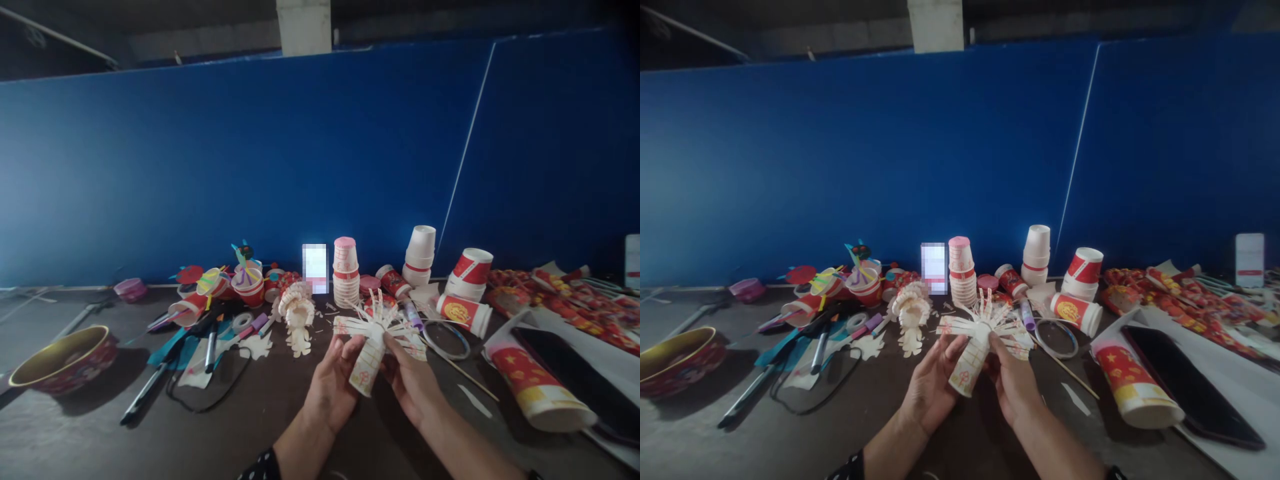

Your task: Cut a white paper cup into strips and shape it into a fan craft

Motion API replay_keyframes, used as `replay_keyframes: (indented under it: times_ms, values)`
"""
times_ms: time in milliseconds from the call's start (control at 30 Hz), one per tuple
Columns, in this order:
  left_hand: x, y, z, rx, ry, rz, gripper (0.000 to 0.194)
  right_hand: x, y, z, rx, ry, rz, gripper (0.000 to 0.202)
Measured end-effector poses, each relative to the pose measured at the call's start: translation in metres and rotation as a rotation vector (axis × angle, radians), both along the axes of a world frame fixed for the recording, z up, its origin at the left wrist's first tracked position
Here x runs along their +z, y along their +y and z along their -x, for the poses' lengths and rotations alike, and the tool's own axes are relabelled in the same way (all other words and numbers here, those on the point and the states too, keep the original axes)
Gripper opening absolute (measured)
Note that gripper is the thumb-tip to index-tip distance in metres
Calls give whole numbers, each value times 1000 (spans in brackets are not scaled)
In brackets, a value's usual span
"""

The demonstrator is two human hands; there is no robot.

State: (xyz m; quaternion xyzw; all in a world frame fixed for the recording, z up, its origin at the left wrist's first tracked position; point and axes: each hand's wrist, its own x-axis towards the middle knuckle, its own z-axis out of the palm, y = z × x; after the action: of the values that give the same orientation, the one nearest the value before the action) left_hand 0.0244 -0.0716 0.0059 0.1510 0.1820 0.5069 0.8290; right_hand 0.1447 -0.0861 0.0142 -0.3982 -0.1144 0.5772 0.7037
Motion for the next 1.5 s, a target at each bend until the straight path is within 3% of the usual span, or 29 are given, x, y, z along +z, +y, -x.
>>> replay_keyframes:
  times_ms: [200,300,433,567,700,867,1100,1333,1500]
  values:
    - [-8,-3,-7,-108,66,-58,35,-4,0,1,65,-57,8,37]
    - [-6,-6,-15,-120,196,-59,36,-9,-1,1,91,-121,1,42]
    - [1,-3,-15,-62,340,-91,37,-13,-1,0,83,-291,-120,39]
    - [2,3,-13,-2,419,-102,43,-14,0,-1,85,-387,-130,32]
    - [-4,8,-13,87,462,-86,39,-15,0,-1,106,-355,-128,33]
    - [-12,14,-15,169,437,-56,35,-18,-1,-1,266,-250,-178,35]
    - [-14,14,-16,207,386,-44,34,-23,2,-1,112,-553,-138,28]
    - [-14,14,-15,118,337,-117,32,-3,-4,4,118,-596,-136,29]
    - [-14,15,-17,191,361,-41,30,-5,-4,6,92,-659,-142,27]
